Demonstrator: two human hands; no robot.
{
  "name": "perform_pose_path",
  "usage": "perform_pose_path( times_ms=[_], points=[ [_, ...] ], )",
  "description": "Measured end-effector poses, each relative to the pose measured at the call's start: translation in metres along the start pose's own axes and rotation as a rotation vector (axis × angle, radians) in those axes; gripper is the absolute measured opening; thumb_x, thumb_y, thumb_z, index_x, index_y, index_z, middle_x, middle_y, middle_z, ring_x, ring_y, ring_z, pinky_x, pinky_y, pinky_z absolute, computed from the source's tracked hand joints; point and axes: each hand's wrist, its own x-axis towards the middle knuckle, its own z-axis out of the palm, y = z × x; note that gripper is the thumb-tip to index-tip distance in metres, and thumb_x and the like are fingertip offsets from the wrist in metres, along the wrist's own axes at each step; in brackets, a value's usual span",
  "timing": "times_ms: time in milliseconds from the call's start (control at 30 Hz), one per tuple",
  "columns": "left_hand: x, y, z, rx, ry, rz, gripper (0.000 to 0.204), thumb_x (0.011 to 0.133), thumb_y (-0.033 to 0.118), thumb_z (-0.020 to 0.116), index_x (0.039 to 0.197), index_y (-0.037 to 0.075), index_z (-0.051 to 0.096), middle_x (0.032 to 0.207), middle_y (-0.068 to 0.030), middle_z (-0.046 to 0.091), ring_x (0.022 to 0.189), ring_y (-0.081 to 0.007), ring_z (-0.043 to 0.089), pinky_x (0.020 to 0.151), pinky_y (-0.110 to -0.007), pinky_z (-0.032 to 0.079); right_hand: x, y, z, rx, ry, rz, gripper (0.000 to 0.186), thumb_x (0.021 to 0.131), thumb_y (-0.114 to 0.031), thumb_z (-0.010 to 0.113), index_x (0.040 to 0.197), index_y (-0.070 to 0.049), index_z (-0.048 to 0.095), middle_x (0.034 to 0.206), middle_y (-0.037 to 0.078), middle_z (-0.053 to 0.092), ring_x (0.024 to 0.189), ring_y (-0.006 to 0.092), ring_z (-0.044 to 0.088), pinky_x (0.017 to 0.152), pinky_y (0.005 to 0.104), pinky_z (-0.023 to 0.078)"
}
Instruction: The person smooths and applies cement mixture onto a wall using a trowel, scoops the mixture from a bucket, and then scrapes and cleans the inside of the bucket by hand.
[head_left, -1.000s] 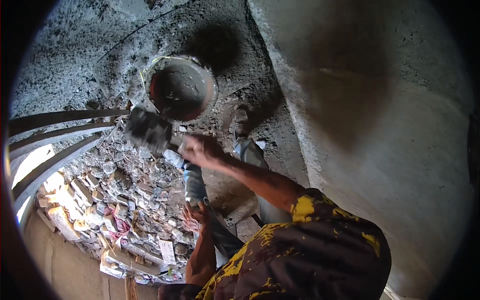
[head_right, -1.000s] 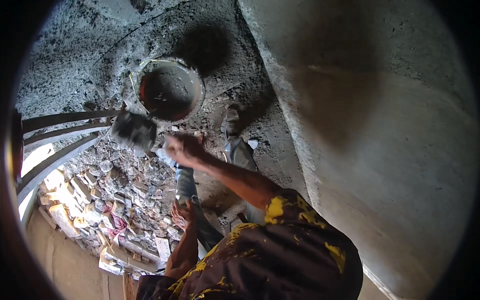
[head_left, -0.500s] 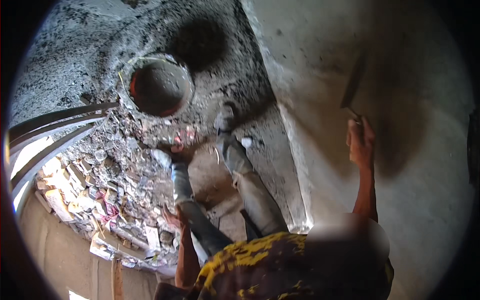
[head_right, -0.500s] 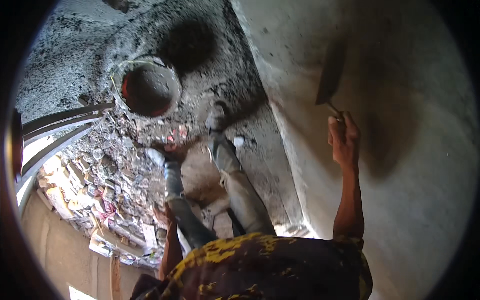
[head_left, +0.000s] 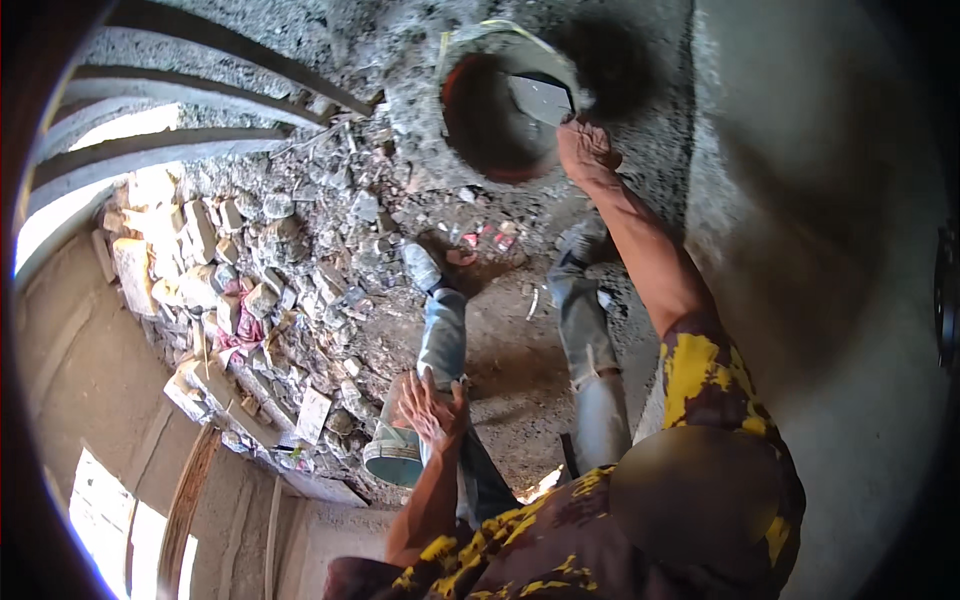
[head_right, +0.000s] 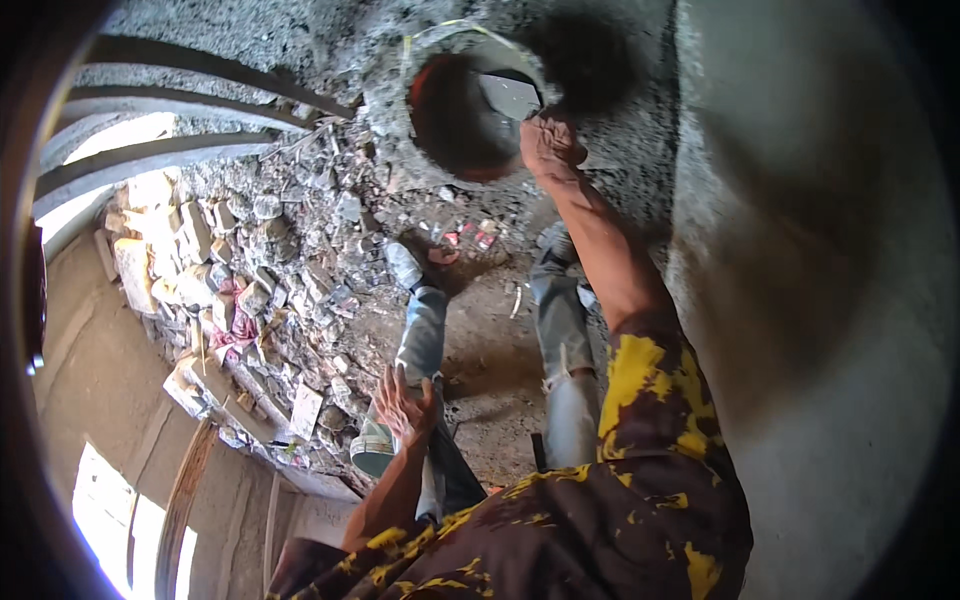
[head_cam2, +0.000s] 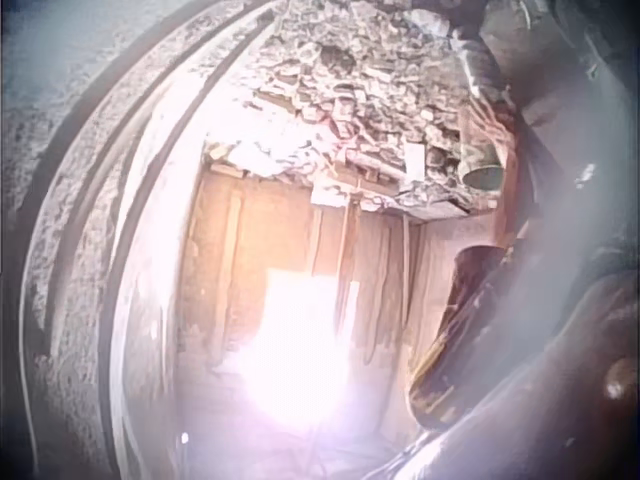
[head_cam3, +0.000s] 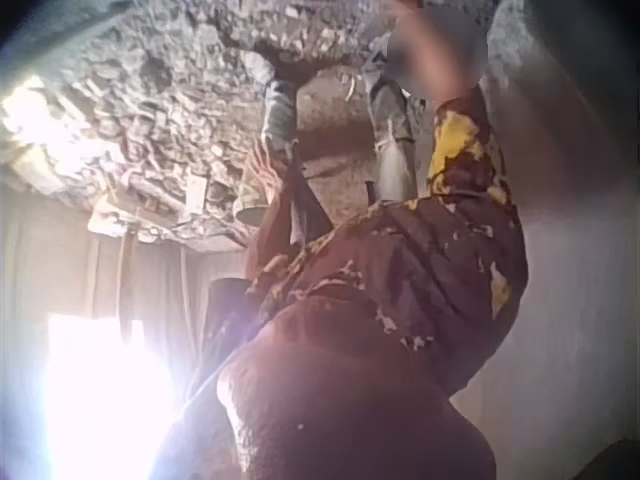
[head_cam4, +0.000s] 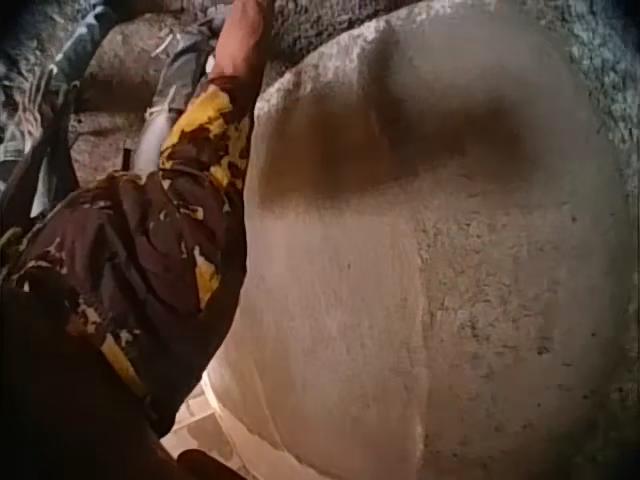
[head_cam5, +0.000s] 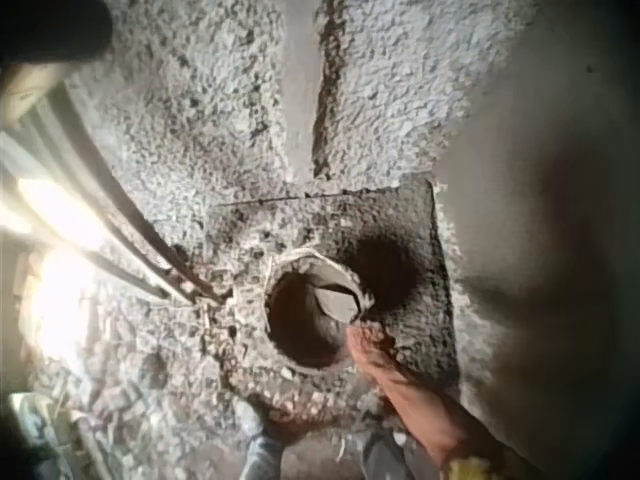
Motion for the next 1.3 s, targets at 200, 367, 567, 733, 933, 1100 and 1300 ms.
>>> perform_pose_path(
  times_ms=[200,367,567,733,933,1100,1300],
  points=[
    [0.013,-0.019,-0.024,0.032,-0.079,-0.073,0.062,0.076,0.036,0.063,0.128,0.005,0.049,0.135,-0.018,0.045,0.13,-0.0337,0.035,0.105,-0.052,0.026,0.047,-0.002,0.159,0.143,0.18,-0.264,0.032,0.079,-0.033,0.065,0.085,-0.003,0.056,0.084,0.017,0.063,0.079,0.0345,0.061,0.067,0.0449,0.047],
    [0.024,-0.023,-0.023,0.013,-0.098,-0.04,0.062,0.076,0.038,0.062,0.129,0.008,0.048,0.136,-0.018,0.044,0.129,-0.0351,0.036,0.106,-0.051,0.025,-0.009,0.016,0.129,0.343,0.219,-0.215,0.034,0.083,-0.038,0.059,0.098,-0.008,0.059,0.085,0.016,0.064,0.079,0.0367,0.062,0.067,0.0454,0.049],
    [0.033,-0.008,-0.012,-0.002,-0.084,0.021,0.066,0.074,0.042,0.061,0.129,0.007,0.049,0.134,-0.019,0.046,0.128,-0.0358,0.038,0.107,-0.05,0.024,-0.051,0.011,0.088,0.552,0.486,-0.131,0.032,0.081,-0.033,0.062,0.101,-0.008,0.06,0.087,0.013,0.067,0.08,0.0338,0.064,0.071,0.0411,0.051],
    [0.021,0.006,-0.025,0.044,-0.111,-0.094,0.063,0.076,0.045,0.058,0.127,0.008,0.051,0.131,-0.0197,0.049,0.126,-0.0356,0.04,0.104,-0.052,0.027,-0.142,-0.071,0.007,0.733,0.089,-0.419,0.027,0.08,-0.022,0.06,0.103,-0.008,0.058,0.075,0.013,0.062,0.067,0.0277,0.063,0.061,0.0387,0.051],
    [0.025,0.039,-0.009,0.15,-0.084,-0.025,0.063,0.078,0.045,0.055,0.129,0.008,0.049,0.133,-0.0193,0.047,0.127,-0.0359,0.039,0.104,-0.054,0.025,-0.185,-0.036,-0.045,1.07,-0.754,-0.859,0.035,0.088,-0.036,0.057,0.094,-0.001,0.059,0.084,0.012,0.061,0.072,0.0215,0.059,0.067,0.0369,0.049],
    [0.023,0.059,-0.016,0.096,-0.086,0.014,0.058,0.08,0.039,0.058,0.129,0.009,0.05,0.135,-0.0187,0.046,0.126,-0.036,0.04,0.106,-0.049,0.026,-0.134,0.206,-0.072,1.386,-0.201,-0.009,0.028,0.09,-0.031,0.057,0.1,-0.005,0.059,0.081,0.004,0.053,0.071,0.0134,0.052,0.062,0.0302,0.044],
    [-0.014,-0.007,-0.034,0.076,-0.032,0.002,0.068,0.078,0.051,0.058,0.133,0.014,0.047,0.138,-0.0159,0.043,0.127,-0.0374,0.037,0.106,-0.055,0.022,-0.279,0.267,-0.229,0.706,0.605,0.4,0.023,0.09,-0.027,0.057,0.097,-0.005,0.058,0.059,0.0,0.048,0.052,0.0093,0.042,0.049,0.0269,0.038]
  ],
)
